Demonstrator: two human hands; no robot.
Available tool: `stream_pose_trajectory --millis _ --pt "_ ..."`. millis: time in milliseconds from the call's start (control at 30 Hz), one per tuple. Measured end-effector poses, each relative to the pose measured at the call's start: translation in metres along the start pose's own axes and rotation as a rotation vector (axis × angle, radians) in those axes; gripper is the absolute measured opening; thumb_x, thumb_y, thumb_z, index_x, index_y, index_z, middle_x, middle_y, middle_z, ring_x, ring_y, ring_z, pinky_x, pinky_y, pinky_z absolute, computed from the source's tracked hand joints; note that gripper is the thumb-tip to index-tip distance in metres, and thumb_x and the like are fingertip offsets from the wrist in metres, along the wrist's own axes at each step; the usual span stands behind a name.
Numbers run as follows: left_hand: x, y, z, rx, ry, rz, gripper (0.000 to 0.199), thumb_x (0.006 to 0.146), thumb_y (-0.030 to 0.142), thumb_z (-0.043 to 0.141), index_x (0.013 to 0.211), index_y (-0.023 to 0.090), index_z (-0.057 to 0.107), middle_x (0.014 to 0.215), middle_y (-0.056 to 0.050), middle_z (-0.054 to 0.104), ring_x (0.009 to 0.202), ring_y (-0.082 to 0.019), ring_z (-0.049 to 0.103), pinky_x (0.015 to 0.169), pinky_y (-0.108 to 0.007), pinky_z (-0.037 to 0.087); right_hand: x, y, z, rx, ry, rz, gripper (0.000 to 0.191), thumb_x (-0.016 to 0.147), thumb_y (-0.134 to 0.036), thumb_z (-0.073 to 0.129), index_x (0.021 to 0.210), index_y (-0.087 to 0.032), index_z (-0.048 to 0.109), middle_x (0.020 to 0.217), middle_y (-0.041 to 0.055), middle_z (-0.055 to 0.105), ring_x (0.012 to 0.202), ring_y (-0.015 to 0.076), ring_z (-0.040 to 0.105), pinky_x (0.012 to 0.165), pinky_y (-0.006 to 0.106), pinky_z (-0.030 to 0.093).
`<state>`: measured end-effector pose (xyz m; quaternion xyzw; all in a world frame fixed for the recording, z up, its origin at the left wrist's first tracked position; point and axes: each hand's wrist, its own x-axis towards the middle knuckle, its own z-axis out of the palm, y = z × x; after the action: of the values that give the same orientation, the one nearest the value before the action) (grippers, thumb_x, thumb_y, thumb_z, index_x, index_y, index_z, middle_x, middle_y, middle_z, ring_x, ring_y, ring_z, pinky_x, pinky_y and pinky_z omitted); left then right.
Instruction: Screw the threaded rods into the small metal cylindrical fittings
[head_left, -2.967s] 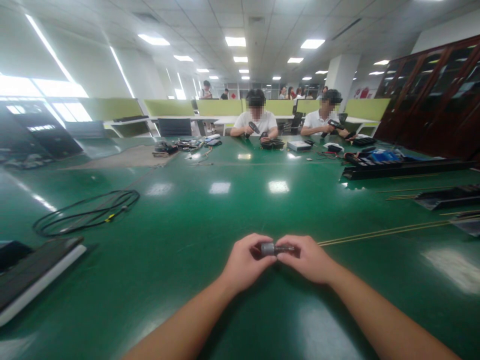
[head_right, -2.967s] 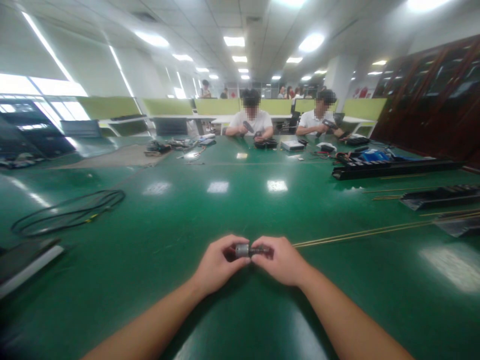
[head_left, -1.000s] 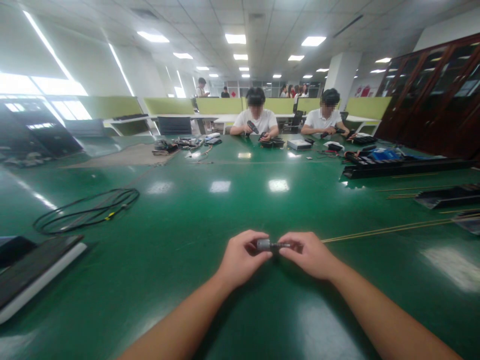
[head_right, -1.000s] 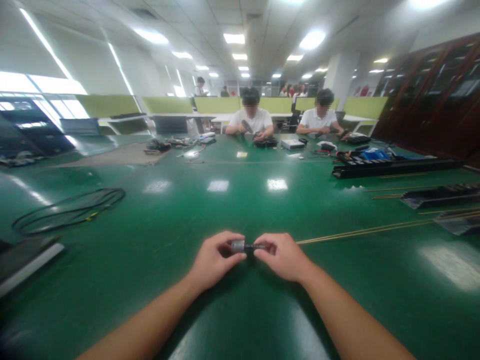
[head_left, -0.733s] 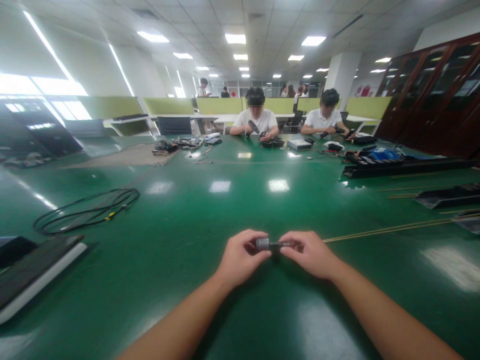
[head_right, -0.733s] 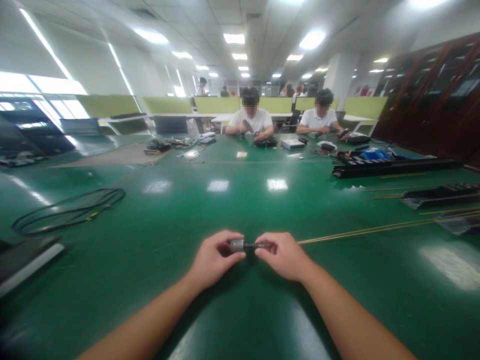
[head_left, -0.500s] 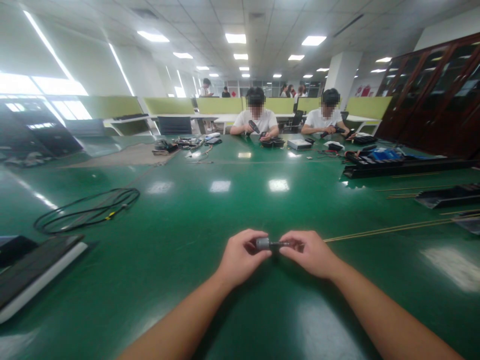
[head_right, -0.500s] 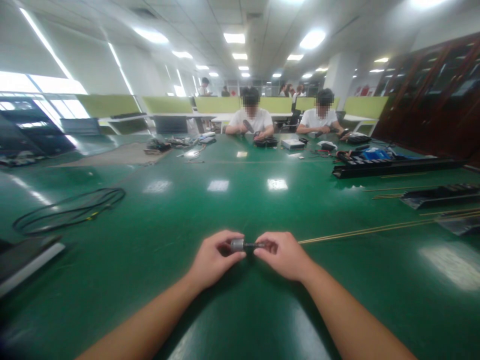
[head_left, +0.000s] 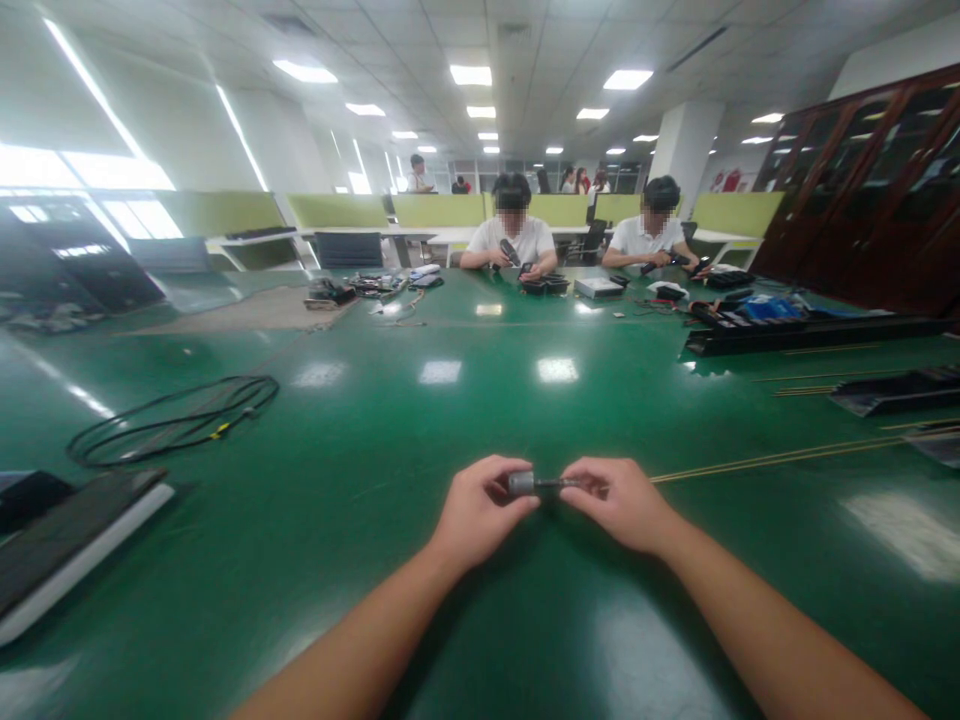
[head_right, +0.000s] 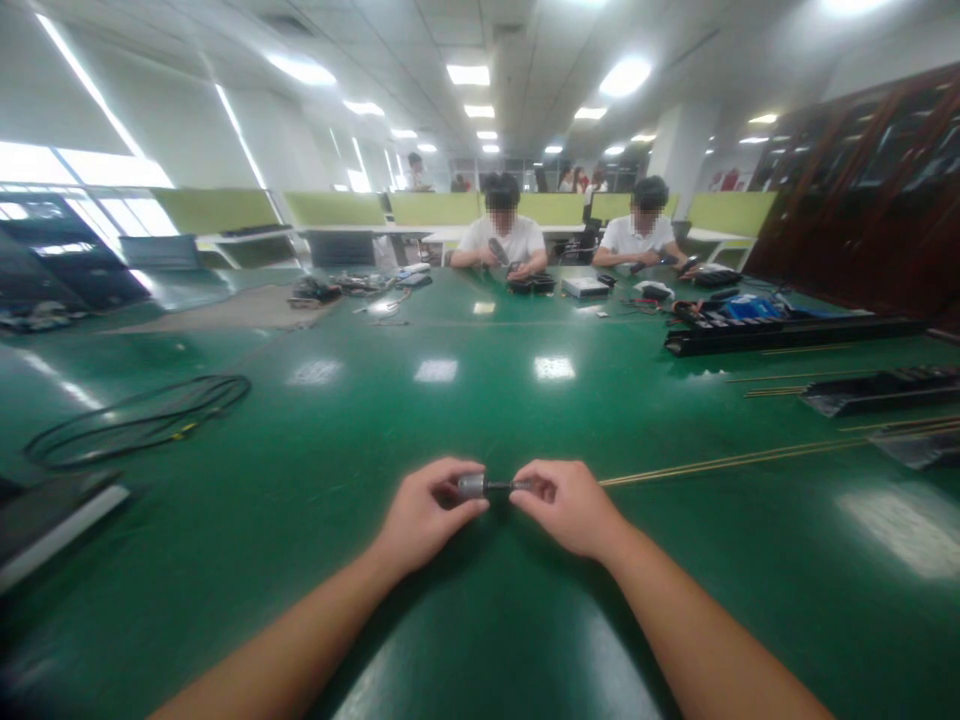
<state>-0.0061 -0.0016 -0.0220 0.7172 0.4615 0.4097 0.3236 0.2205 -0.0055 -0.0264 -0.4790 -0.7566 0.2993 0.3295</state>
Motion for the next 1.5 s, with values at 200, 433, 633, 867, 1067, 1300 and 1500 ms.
stream_pose_trajectory --millis 200,433,633,867,1067,1300,1500 --pt "0.001 -0.001 0.000 0.004 0.008 -0.004 0.030 0.070 0.018 0.080 0.099 0.021 0.075 0.098 -0.004 0.072 0.084 -0.018 0.066 0.072 -0.027 0.053 0.001 0.001 -0.001 -0.015 0.012 0.002 0.015 0.086 -0.030 0.066 0.092 -0.019 0.075 0.076 0.0028 0.072 0.066 0.0168 0.062 0.062 0.026 0.045" --pt "0.001 -0.002 0.000 0.003 0.015 -0.008 0.029 0.070 0.019 0.080 0.098 0.021 0.075 0.097 -0.004 0.072 0.082 -0.018 0.066 0.070 -0.027 0.052 0.000 0.000 -0.003 -0.030 0.013 0.003 0.015 0.086 -0.030 0.066 0.093 -0.019 0.075 0.076 0.0028 0.073 0.066 0.0168 0.063 0.061 0.026 0.045" --pt "0.001 -0.004 -0.001 0.003 0.026 0.003 0.029 0.070 0.021 0.080 0.099 0.022 0.075 0.098 -0.004 0.072 0.083 -0.018 0.066 0.071 -0.027 0.052 0.001 0.001 -0.005 -0.039 0.031 0.006 0.016 0.086 -0.032 0.066 0.092 -0.019 0.074 0.075 0.0027 0.073 0.064 0.0166 0.063 0.059 0.026 0.046" --pt "0.007 -0.005 -0.010 -0.053 0.143 -0.107 0.032 0.069 0.034 0.083 0.097 0.020 0.075 0.093 -0.005 0.073 0.082 -0.020 0.064 0.078 -0.031 0.048 0.001 0.003 -0.009 -0.044 0.058 -0.005 0.017 0.086 -0.033 0.066 0.092 -0.019 0.074 0.079 0.0035 0.074 0.069 0.0174 0.065 0.064 0.027 0.048" --pt "0.018 -0.019 -0.014 -0.395 0.257 -0.306 0.045 0.082 0.048 0.066 0.111 0.014 0.059 0.103 -0.012 0.072 0.084 -0.018 0.067 0.083 -0.033 0.053 0.002 0.005 -0.007 -0.046 0.044 0.001 0.018 0.086 -0.033 0.066 0.093 -0.018 0.075 0.080 0.0038 0.074 0.066 0.0164 0.063 0.063 0.026 0.047" --pt "0.009 0.004 -0.035 -0.381 0.195 -0.308 0.041 0.089 0.046 0.058 0.117 0.016 0.052 0.121 -0.016 0.067 0.109 -0.024 0.065 0.099 -0.042 0.051 0.005 0.007 -0.006 -0.035 0.030 -0.007 0.019 0.086 -0.033 0.065 0.093 -0.018 0.074 0.078 0.0036 0.073 0.066 0.0159 0.061 0.063 0.026 0.047" --pt "-0.037 -0.002 -0.107 0.259 0.278 -0.245 0.053 0.082 0.061 0.058 0.114 0.019 0.057 0.113 -0.010 0.069 0.107 -0.029 0.064 0.103 -0.048 0.046 0.006 0.009 -0.005 -0.043 0.041 -0.006 0.020 0.086 -0.032 0.066 0.095 -0.017 0.075 0.076 0.0037 0.071 0.064 0.0160 0.060 0.061 0.026 0.046"
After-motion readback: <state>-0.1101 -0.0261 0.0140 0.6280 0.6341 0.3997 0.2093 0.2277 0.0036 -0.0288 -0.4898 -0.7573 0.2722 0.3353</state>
